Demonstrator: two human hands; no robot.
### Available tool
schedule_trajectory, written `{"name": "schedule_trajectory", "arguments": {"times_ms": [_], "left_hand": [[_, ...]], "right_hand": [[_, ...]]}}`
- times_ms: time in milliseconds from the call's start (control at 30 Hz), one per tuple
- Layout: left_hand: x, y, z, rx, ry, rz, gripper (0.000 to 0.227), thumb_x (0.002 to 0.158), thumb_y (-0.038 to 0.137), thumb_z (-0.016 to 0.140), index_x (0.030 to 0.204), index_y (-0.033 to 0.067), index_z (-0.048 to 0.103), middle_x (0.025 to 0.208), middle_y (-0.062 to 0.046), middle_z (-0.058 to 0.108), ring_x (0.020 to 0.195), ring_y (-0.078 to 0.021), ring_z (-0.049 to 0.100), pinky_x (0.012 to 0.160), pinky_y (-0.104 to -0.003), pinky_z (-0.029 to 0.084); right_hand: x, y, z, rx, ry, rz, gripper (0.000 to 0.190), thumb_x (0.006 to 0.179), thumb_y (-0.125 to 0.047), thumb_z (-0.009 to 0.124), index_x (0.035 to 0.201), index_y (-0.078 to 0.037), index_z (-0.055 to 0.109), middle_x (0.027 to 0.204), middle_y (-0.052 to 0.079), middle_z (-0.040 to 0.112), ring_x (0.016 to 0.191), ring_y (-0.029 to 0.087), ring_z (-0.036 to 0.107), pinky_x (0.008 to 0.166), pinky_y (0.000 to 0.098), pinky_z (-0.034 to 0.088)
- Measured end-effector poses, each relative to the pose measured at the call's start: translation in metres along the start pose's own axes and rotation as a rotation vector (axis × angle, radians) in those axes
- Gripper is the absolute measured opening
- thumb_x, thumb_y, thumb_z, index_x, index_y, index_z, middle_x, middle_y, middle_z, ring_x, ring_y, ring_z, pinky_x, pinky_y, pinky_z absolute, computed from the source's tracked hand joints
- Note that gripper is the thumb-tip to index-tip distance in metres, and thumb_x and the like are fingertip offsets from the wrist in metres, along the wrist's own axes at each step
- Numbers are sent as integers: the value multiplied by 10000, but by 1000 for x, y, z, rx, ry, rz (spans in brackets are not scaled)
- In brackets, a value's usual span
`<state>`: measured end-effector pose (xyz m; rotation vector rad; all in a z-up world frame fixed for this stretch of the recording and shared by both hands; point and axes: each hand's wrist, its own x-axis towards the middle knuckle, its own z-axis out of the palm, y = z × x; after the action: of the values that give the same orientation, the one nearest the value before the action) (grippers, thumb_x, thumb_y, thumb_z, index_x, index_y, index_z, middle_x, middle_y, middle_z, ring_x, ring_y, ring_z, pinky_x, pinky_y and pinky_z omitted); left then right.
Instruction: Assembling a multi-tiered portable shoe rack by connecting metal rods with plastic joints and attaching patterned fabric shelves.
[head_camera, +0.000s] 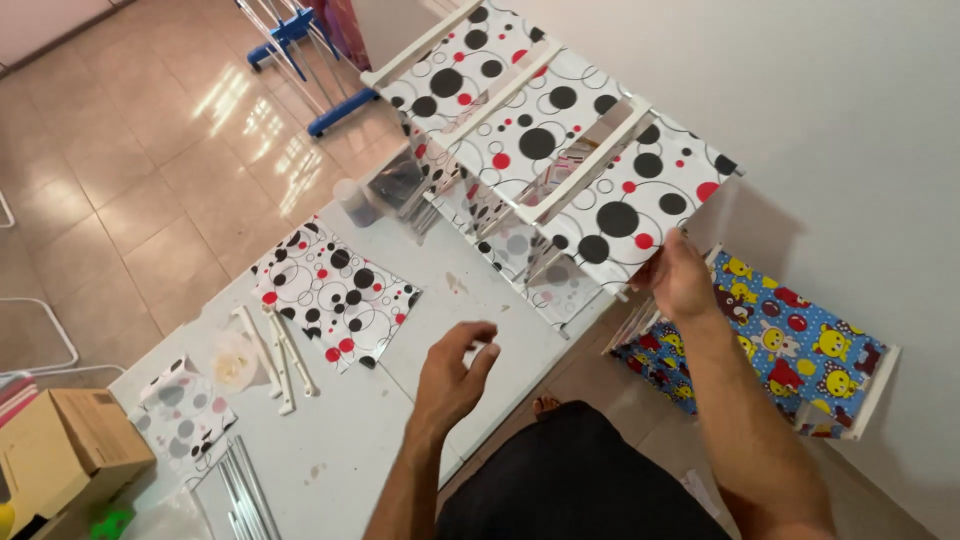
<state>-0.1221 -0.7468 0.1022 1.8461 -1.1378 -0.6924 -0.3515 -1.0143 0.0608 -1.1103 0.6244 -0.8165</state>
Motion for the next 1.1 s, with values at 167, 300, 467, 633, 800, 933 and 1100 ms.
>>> {"name": "schedule_trajectory", "arguments": {"times_ms": [167,300,467,633,800,933,1100], "left_hand": [[111,46,49,290,255,620,213,969,174,649,1170,194,716,1148,-13,711,1144,-249,674,987,-392,514],[178,61,54,571,88,583,369,1047,362,504,1331,192,666,1361,-78,655,1330,-303,573,1170,-541,330],[187,46,52,631,21,532,340,992,323,605,1317,270,690,1312,-71,693,1260,-274,645,1198,-570,285],[184,51,26,506,-8,490,405,915,31,581,1213,239,761,1213,-102,754,1196,-289,694,1207,-590,267],[170,60,-4,510,-123,466,321,906,8,655,1146,186,773,1282,-75,727,1175,-201,695,1192,-589,285],[158,53,-7,584,-86,510,356,881,-51,596,1104,160,778,1240,-100,745,1144,-223,709,1190,-590,311],[97,107,-3,225,-97,516,492,976,425,505,1323,90,603,1422,-161,623,1326,-338,595,1161,-580,418]], "right_hand": [[17,3,-3,-59,230,20,484,1021,-378,694,777,37,640,544,238,594,399,324,617,378,385,511],[20,3,-18,-174,205,49,506,998,-349,690,698,53,629,500,238,577,365,304,591,323,376,438],[-9,22,-49,-234,80,55,580,1006,-345,648,583,51,627,421,213,564,352,250,593,348,312,460],[-52,-9,-48,-138,-107,-101,407,884,-144,599,1209,79,697,1064,246,768,881,246,718,878,500,588],[-92,-45,-68,-237,-390,-67,1038,781,-108,678,1607,2,60,1622,267,299,1491,410,366,1202,489,394],[-81,-96,-138,-1372,-740,-1542,594,964,-153,741,1489,-261,485,1527,64,435,1241,536,540,970,698,536],[-141,-110,-59,-1205,-274,-267,1019,480,-177,961,1416,-157,558,1465,13,586,1364,244,514,1181,407,353]]}}
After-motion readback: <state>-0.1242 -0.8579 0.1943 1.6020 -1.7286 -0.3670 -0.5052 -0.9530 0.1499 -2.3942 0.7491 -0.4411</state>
